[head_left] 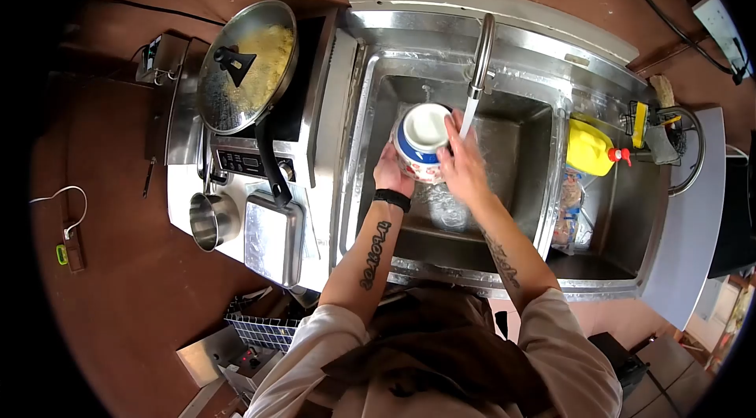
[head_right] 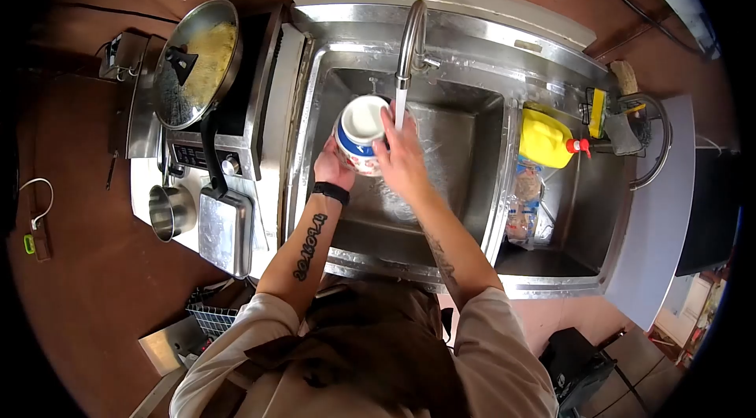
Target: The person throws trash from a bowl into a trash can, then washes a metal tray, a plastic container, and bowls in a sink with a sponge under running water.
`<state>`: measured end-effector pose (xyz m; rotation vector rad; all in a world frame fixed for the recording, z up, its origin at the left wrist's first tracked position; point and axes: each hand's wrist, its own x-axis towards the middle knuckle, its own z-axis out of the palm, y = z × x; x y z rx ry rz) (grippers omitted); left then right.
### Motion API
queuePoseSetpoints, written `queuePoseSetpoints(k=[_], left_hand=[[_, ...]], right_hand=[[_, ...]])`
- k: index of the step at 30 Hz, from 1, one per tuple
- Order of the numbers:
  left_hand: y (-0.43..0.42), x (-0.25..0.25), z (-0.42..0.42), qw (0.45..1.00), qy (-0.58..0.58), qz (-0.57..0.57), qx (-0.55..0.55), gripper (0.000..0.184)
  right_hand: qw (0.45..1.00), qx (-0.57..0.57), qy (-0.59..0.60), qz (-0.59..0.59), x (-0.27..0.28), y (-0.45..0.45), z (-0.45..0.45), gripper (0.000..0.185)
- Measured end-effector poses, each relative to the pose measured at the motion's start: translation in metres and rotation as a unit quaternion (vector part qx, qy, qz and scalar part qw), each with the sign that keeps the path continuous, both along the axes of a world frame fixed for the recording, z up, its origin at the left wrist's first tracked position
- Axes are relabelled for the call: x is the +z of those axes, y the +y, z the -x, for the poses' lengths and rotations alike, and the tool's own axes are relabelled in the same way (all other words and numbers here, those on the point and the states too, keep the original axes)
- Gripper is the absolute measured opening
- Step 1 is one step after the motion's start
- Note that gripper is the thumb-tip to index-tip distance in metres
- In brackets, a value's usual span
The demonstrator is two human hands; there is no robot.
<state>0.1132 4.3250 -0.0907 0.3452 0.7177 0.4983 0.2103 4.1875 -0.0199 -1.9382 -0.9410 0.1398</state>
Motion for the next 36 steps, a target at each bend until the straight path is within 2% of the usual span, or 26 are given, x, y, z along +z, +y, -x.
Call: queuePoseSetpoints(k=[1,2,4,6,7,8,9,10,11,12,13,14,15,17,18,20,21,23,26,28,29,30,31,32,36], left_hand=[[-0.004,0.005,0.0,0.999,0.034,-0.005,0.009,0.035],[-0.009,0.011,-0.001,0.997,0.068,-0.011,0.018,0.035],[-0.015,0.012,0.001,0.992,0.114,-0.06,0.001,0.032],[-0.021,0.003,0.003,0.979,0.136,-0.144,-0.049,0.026],[-0.03,0.027,-0.005,0.95,0.214,-0.2,-0.111,0.018],[-0.041,0.036,-0.012,0.933,0.164,-0.282,-0.149,0.017],[-0.043,0.02,-0.016,0.853,0.148,-0.456,-0.208,0.016],[-0.042,0.003,-0.022,0.738,0.128,-0.611,-0.258,0.017],[-0.047,0.009,-0.029,0.714,0.125,-0.636,-0.264,0.018],[-0.048,0.026,-0.033,0.637,0.131,-0.69,-0.316,0.019],[-0.049,0.044,-0.038,0.555,0.128,-0.74,-0.357,0.021],[-0.046,0.061,-0.044,0.402,0.124,-0.796,-0.434,0.023],[-0.045,0.066,-0.044,0.307,0.062,-0.847,-0.43,0.03],[-0.04,0.058,-0.04,0.223,-0.077,-0.912,-0.335,0.035],[-0.04,0.058,-0.034,0.191,-0.123,-0.914,-0.335,0.037],[-0.04,0.075,-0.023,0.128,-0.215,-0.91,-0.332,0.04],[-0.04,0.091,-0.02,0.094,-0.233,-0.897,-0.364,0.039],[-0.045,0.114,-0.017,0.022,-0.266,-0.881,-0.39,0.035],[-0.049,0.115,-0.018,0.098,-0.275,-0.907,-0.304,0.034],[-0.055,0.119,-0.017,0.067,-0.224,-0.879,-0.415,0.038],[-0.06,0.12,-0.016,0.05,-0.198,-0.86,-0.467,0.04],[-0.064,0.115,-0.017,0.021,-0.175,-0.887,-0.426,0.042],[-0.068,0.111,-0.017,0.014,-0.173,-0.895,-0.411,0.042],[-0.071,0.108,-0.018,0.016,-0.175,-0.895,-0.41,0.041],[-0.074,0.101,-0.025,0.031,-0.196,-0.888,-0.414,0.041]], right_hand=[[0.996,-0.041,-0.06,0.051,-0.012,0.009,-0.012,0.051],[0.994,-0.023,0.083,0.07,-0.017,0.015,-0.027,0.048],[0.926,0.015,0.363,0.103,-0.027,0.02,-0.058,0.044],[0.937,0.06,0.305,0.158,-0.062,0.022,-0.077,0.044],[0.945,0.067,0.273,0.169,-0.066,0.021,-0.077,0.044],[0.951,0.074,0.241,0.179,-0.064,0.021,-0.075,0.044],[0.961,0.066,0.206,0.173,-0.061,0.016,-0.068,0.045],[0.958,0.034,0.194,0.208,-0.036,0.013,-0.067,0.042],[0.952,0.003,0.184,0.243,-0.01,0.01,-0.065,0.04],[0.944,-0.027,0.175,0.278,0.016,0.006,-0.063,0.038],[0.917,0.03,0.33,0.22,-0.015,-0.011,-0.082,0.035],[0.938,-0.008,0.307,0.16,-0.022,-0.025,-0.082,0.033],[0.935,-0.028,0.338,0.101,-0.036,-0.042,-0.083,0.034],[0.917,-0.063,0.393,0.034,-0.016,-0.067,-0.074,0.028],[0.908,-0.088,0.409,-0.009,-0.016,-0.078,-0.07,0.026],[0.932,-0.097,0.343,0.07,-0.002,-0.1,-0.059,0.025],[0.929,-0.105,0.352,0.038,0.008,-0.105,-0.048,0.023],[0.954,-0.085,0.279,0.069,0.038,-0.114,-0.027,0.021],[0.985,-0.04,0.163,0.034,0.057,-0.114,-0.003,0.023],[0.998,-0.006,0.062,0.019,0.076,-0.108,0.008,0.029],[0.998,0.013,0.053,0.007,0.087,-0.1,0.018,0.038],[0.999,0.031,0.042,-0.006,0.096,-0.091,0.028,0.046],[0.998,0.054,-0.002,0.044,0.108,-0.083,0.036,0.052],[0.992,0.078,-0.045,0.094,0.116,-0.075,0.044,0.059],[0.994,0.054,-0.049,0.078,0.101,-0.063,0.063,0.067]])
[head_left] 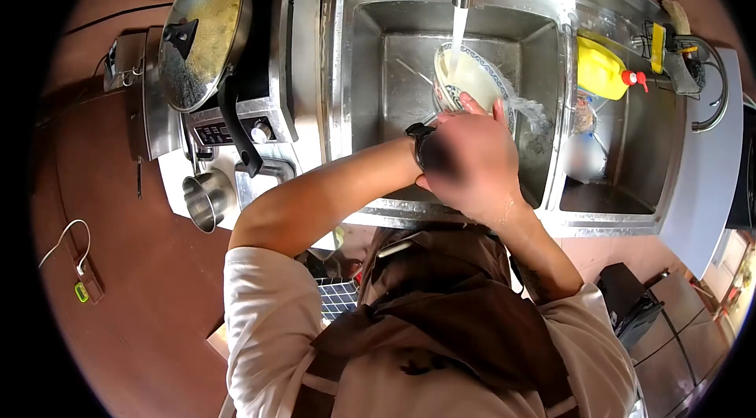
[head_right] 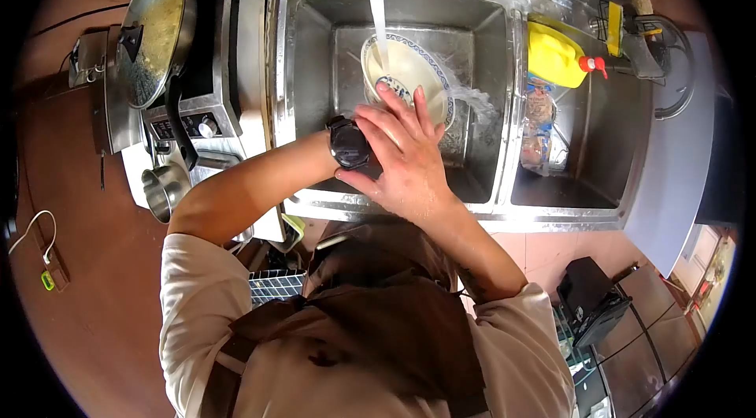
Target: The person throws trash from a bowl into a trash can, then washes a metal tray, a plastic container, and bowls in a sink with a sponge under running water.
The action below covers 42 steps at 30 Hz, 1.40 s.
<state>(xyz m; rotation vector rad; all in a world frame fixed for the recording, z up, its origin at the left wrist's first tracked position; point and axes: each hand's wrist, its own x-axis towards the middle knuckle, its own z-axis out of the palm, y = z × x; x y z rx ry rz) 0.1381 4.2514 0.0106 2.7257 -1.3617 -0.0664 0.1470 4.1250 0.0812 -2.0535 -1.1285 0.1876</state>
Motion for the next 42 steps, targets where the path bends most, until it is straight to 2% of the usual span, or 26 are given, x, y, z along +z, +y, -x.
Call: queuePoseSetpoints(k=[1,4,13,15,18,20,23,26,27,28,30,32,33,34,36,37,39,40,41,42], left_hand=[[0.001,-0.001,-0.001,1.0,0.0,0.003,-0.002,0.041],[0.002,-0.004,0.0,1.0,0.001,0.013,-0.002,0.04],[0.005,-0.008,0.003,1.0,0.014,0.025,0.007,0.039],[0.007,-0.009,0.004,0.999,0.019,0.029,0.007,0.039],[0.006,-0.01,0.007,0.999,0.023,0.037,0.004,0.039],[0.007,-0.015,0.006,0.999,0.026,0.036,0.009,0.038],[0.008,-0.022,0.009,0.998,0.034,0.044,0.017,0.038],[0.009,-0.033,0.009,0.997,0.043,0.047,0.038,0.038],[0.01,-0.036,0.008,0.996,0.047,0.053,0.05,0.038],[0.01,-0.041,0.008,0.995,0.052,0.06,0.067,0.038],[0.015,-0.051,0.002,0.988,0.062,0.081,0.112,0.038],[0.021,-0.063,-0.011,0.97,0.08,0.126,0.19,0.038],[0.025,-0.069,-0.019,0.955,0.092,0.156,0.236,0.037],[0.03,-0.077,-0.028,0.933,0.105,0.191,0.288,0.037],[0.044,-0.096,-0.044,0.866,0.136,0.278,0.393,0.037],[0.052,-0.107,-0.05,0.826,0.16,0.321,0.434,0.037],[0.066,-0.126,-0.055,0.75,0.223,0.39,0.485,0.037],[0.071,-0.133,-0.055,0.733,0.296,0.368,0.49,0.04],[0.061,-0.127,-0.053,0.613,0.315,0.505,0.519,0.038],[0.047,-0.117,-0.046,0.474,0.324,0.623,0.531,0.037]], right_hand=[[1.0,-0.012,0.018,-0.012,0.0,0.0,0.002,0.071],[1.0,-0.007,0.0,0.005,-0.001,-0.001,0.002,0.064],[1.0,0.016,0.007,-0.005,-0.001,-0.006,-0.009,0.073],[0.998,0.024,0.018,0.056,0.004,0.008,-0.012,0.071],[0.978,0.058,0.054,0.195,0.037,0.039,-0.011,0.059],[0.947,0.065,0.204,0.24,0.018,0.06,-0.026,0.061],[0.848,0.131,0.381,0.343,0.031,0.079,-0.046,0.072],[0.871,0.201,0.344,0.288,-0.049,0.095,-0.047,0.075],[0.874,0.198,0.351,0.271,-0.051,0.1,-0.055,0.078],[0.87,0.195,0.338,0.303,-0.07,0.11,-0.066,0.069],[0.919,0.219,0.224,0.24,-0.075,0.115,-0.076,0.055],[0.965,0.181,0.098,0.165,-0.083,0.119,-0.086,0.046],[0.978,0.162,0.038,0.128,-0.086,0.12,-0.09,0.042],[0.974,0.109,0.092,0.177,-0.078,0.124,-0.1,0.037],[0.987,-0.007,0.131,0.094,-0.103,0.123,-0.112,0.032],[0.984,0.023,0.089,0.154,-0.089,0.109,-0.123,0.032],[0.978,0.023,0.139,0.154,-0.094,0.092,-0.123,0.033],[0.974,0.022,0.163,0.154,-0.102,0.082,-0.122,0.034],[0.994,0.033,0.08,0.067,-0.127,0.069,-0.114,0.037],[0.989,0.031,0.133,0.063,-0.119,0.061,-0.105,0.04]])
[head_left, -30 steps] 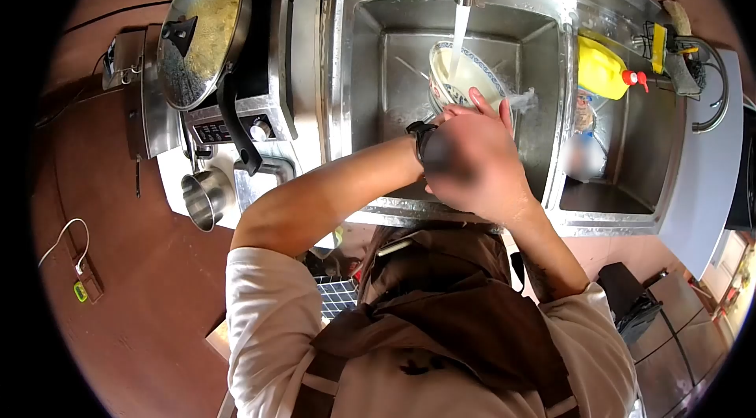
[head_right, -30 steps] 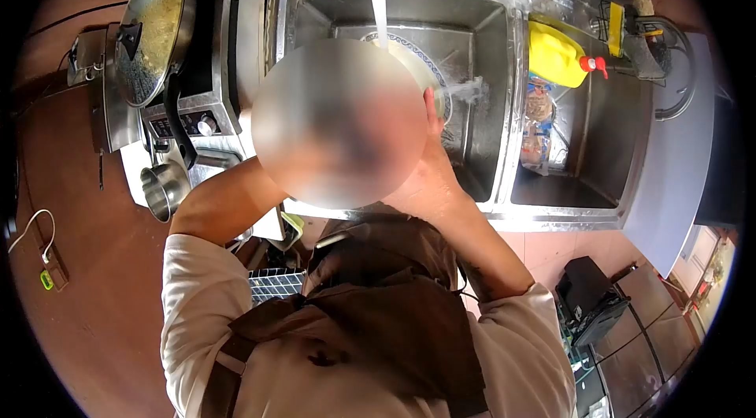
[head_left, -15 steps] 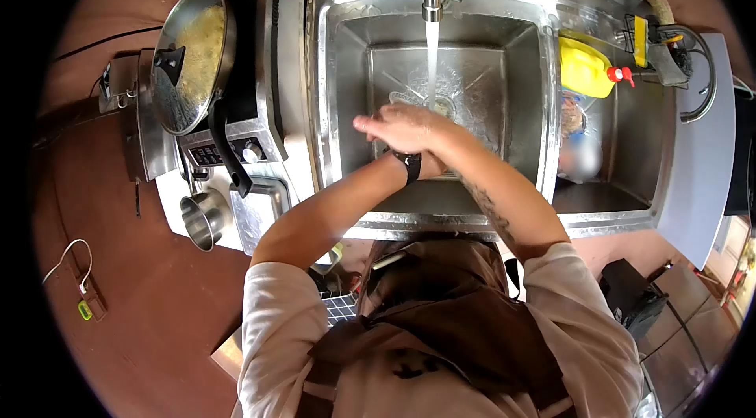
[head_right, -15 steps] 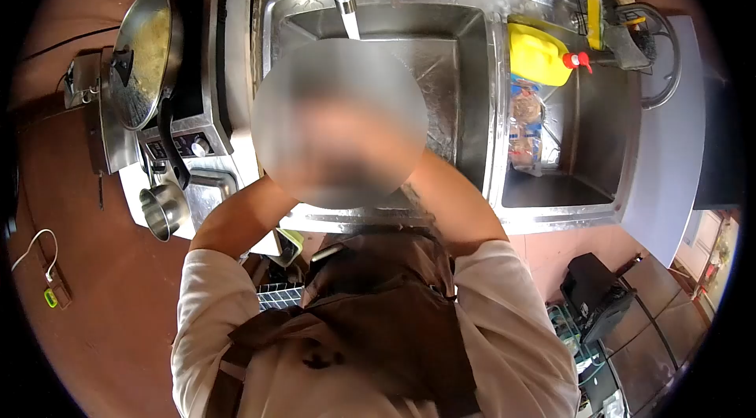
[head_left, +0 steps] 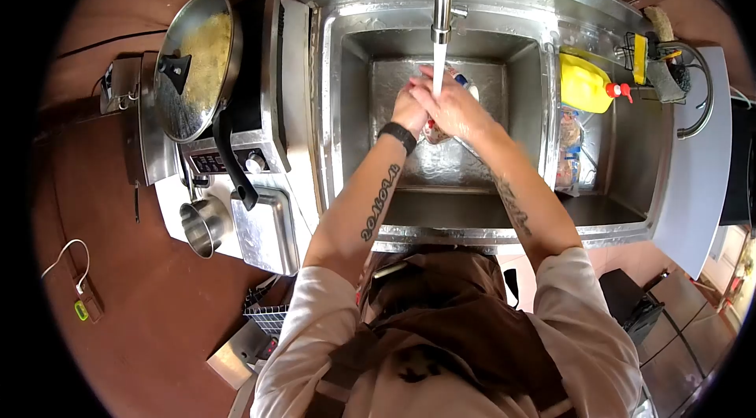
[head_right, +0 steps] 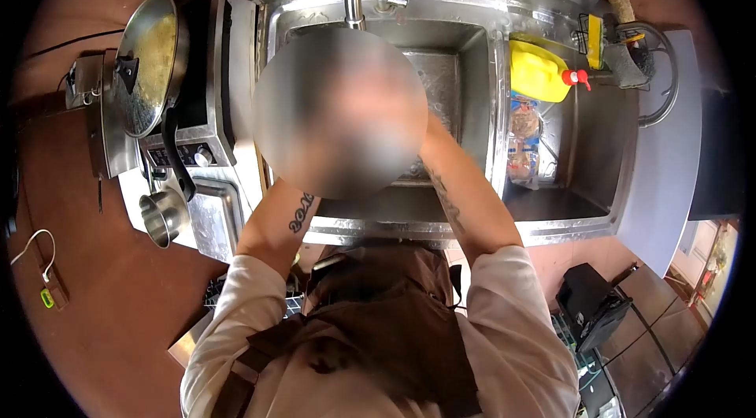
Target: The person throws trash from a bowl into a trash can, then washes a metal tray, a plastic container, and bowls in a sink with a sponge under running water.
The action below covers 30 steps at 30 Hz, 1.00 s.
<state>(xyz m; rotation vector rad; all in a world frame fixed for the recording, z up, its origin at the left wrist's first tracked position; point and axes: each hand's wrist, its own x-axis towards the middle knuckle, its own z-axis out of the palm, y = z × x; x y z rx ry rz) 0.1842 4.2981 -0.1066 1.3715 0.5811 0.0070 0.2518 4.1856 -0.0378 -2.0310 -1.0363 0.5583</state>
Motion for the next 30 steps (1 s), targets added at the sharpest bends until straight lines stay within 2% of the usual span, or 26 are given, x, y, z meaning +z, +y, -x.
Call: queuePoseSetpoints(k=[1,2,3,4,6,8,9,11,13,15,16,17,19,21,24,25,27,28,29,30], left_hand=[[-0.01,0.01,0.004,0.977,0.014,0.184,0.111,0.03],[-0.011,0.003,0.01,0.949,-0.008,0.277,0.149,0.029],[-0.017,0.002,0.019,0.935,0.008,0.305,0.183,0.031],[-0.021,0.001,0.027,0.918,0.024,0.331,0.216,0.032],[-0.027,0.0,0.038,0.896,-0.025,0.39,0.21,0.033],[-0.015,-0.079,0.067,0.877,-0.001,0.443,0.185,0.034],[-0.017,-0.078,0.064,0.882,0.023,0.412,0.227,0.035],[-0.021,-0.061,0.06,0.882,0.069,0.346,0.312,0.036],[-0.021,-0.027,0.057,0.886,0.053,0.339,0.313,0.036],[-0.02,-0.009,0.052,0.88,0.031,0.343,0.328,0.035],[-0.017,-0.011,0.052,0.879,0.042,0.343,0.329,0.036],[-0.013,-0.012,0.053,0.877,0.054,0.344,0.331,0.037],[-0.011,-0.011,0.054,0.873,0.082,0.333,0.346,0.038],[-0.008,-0.025,0.057,0.876,0.063,0.344,0.331,0.038],[-0.005,-0.041,0.062,0.879,0.035,0.346,0.327,0.034],[-0.006,-0.034,0.061,0.879,0.028,0.344,0.33,0.031],[-0.007,-0.022,0.06,0.93,0.03,0.259,0.26,0.027],[-0.009,-0.006,0.058,0.95,0.032,0.214,0.224,0.025],[-0.018,0.008,0.053,0.955,0.019,0.219,0.199,0.02],[-0.022,0.0,0.052,0.994,0.015,0.066,0.087,0.022]], right_hand=[[1.0,0.005,0.001,-0.003,-0.024,-0.012,0.008,0.041],[1.0,0.014,-0.021,0.009,-0.032,-0.019,0.015,0.043],[0.999,0.022,-0.043,0.02,-0.04,-0.026,0.022,0.044],[0.995,0.033,-0.088,0.046,-0.024,-0.025,0.029,0.045],[0.981,0.035,-0.153,0.11,-0.016,-0.022,0.036,0.045],[0.962,0.021,-0.198,0.185,-0.017,-0.018,0.036,0.045],[0.967,-0.012,-0.174,0.184,-0.028,-0.017,0.036,0.049],[0.965,-0.044,-0.149,0.21,-0.011,-0.011,0.037,0.055],[0.962,-0.067,-0.14,0.223,0.004,-0.004,0.042,0.064],[0.964,-0.108,-0.203,0.134,-0.029,-0.005,0.051,0.057],[0.96,-0.127,-0.234,0.088,-0.03,-0.005,0.053,0.053],[0.984,-0.096,-0.13,0.077,-0.029,-0.01,0.056,0.056],[0.984,-0.071,-0.14,0.085,-0.021,-0.015,0.061,0.061],[0.981,-0.065,-0.172,0.065,-0.018,-0.019,0.064,0.061],[0.988,-0.033,-0.131,0.072,-0.007,-0.029,0.069,0.055],[0.991,-0.045,-0.081,0.097,0.002,-0.032,0.07,0.057],[0.987,-0.071,0.016,0.144,0.017,-0.035,0.068,0.061],[0.98,-0.129,0.069,0.132,0.016,-0.036,0.068,0.066],[0.968,-0.186,0.123,0.118,0.009,-0.038,0.068,0.07],[0.949,-0.241,0.176,0.104,-0.002,-0.04,0.066,0.075]])
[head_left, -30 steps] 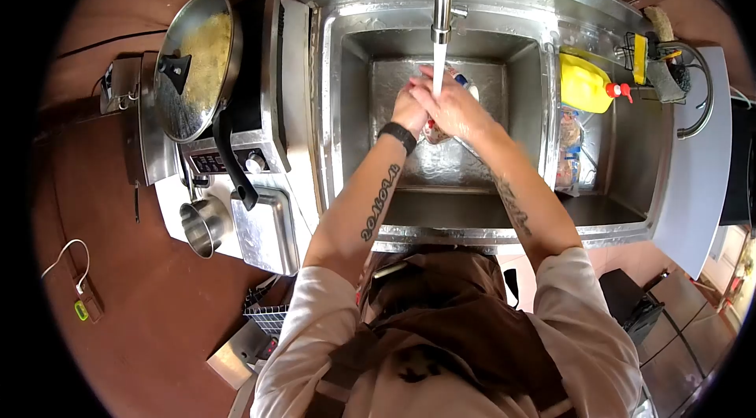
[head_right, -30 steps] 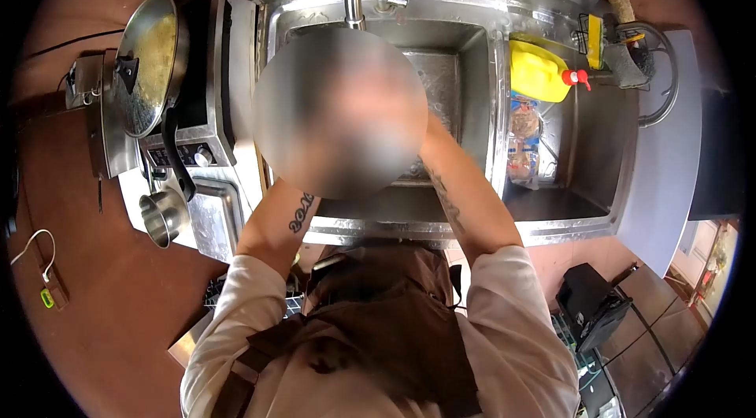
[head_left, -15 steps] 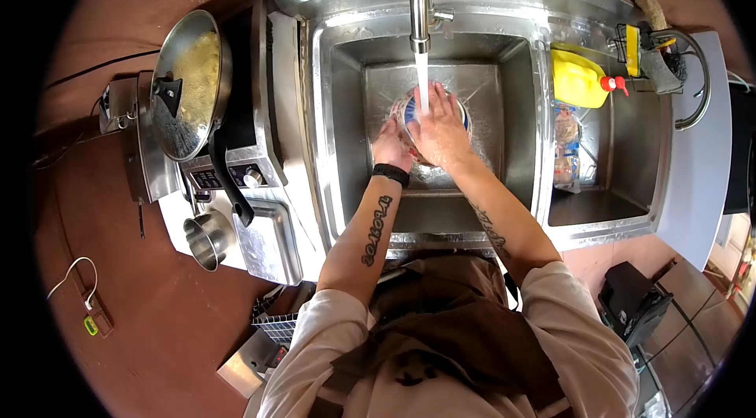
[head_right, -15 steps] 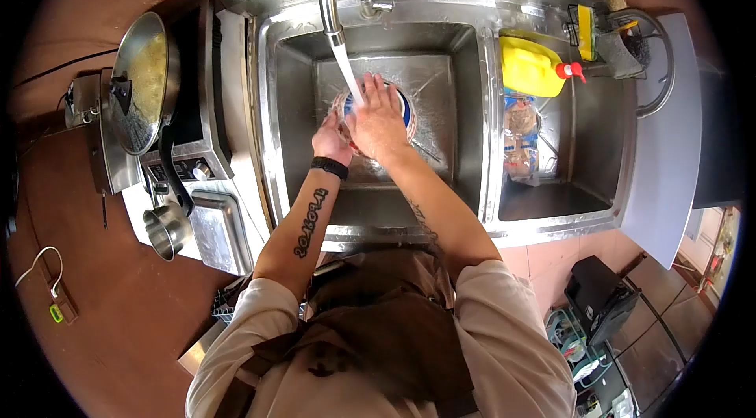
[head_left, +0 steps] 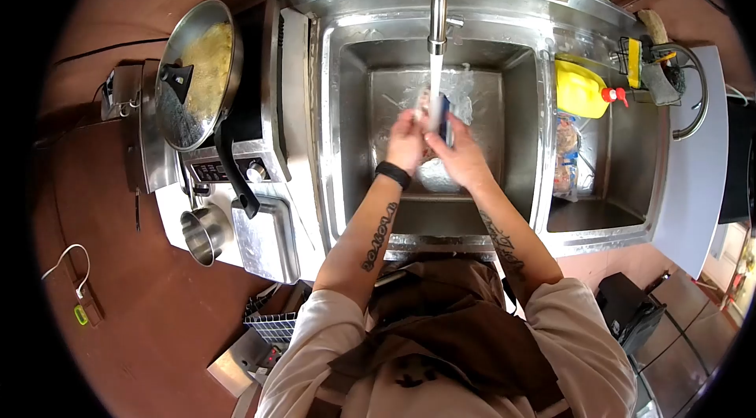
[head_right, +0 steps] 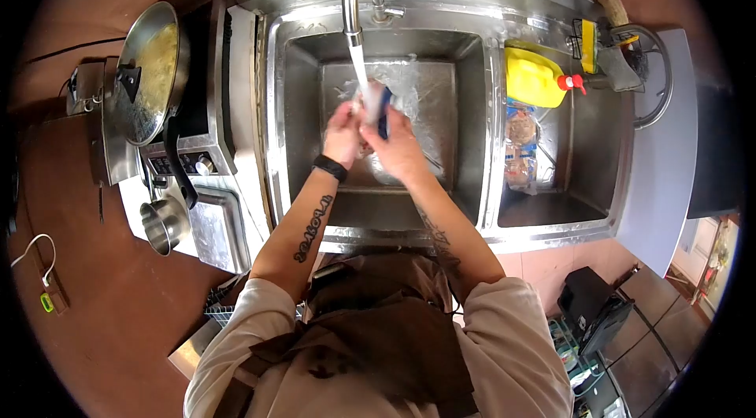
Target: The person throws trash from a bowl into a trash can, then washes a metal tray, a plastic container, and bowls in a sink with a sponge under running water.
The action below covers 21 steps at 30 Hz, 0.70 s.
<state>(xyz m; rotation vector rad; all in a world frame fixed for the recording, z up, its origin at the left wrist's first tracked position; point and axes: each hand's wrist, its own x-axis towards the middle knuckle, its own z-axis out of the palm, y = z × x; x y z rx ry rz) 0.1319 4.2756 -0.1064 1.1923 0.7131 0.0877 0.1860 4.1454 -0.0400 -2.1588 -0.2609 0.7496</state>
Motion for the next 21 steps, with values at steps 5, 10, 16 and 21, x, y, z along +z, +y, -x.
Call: queuePoseSetpoints(k=[5,10,16,21], left_hand=[[-0.035,0.035,-0.003,0.892,0.044,-0.307,-0.329,0.042],[-0.048,0.009,0.041,0.811,-0.039,-0.462,-0.356,0.045],[0.003,0.049,0.082,0.87,-0.027,-0.489,-0.056,0.057],[0.023,0.014,0.089,0.999,-0.04,0.014,-0.007,0.083]], right_hand=[[0.846,-0.32,0.364,-0.223,-0.042,-0.005,-0.009,0.065],[0.807,-0.359,0.378,-0.278,-0.116,-0.037,0.011,0.033],[0.804,-0.321,0.405,-0.294,-0.121,-0.064,0.022,0.028],[0.827,-0.226,0.43,-0.284,-0.136,-0.021,0.01,0.023]])
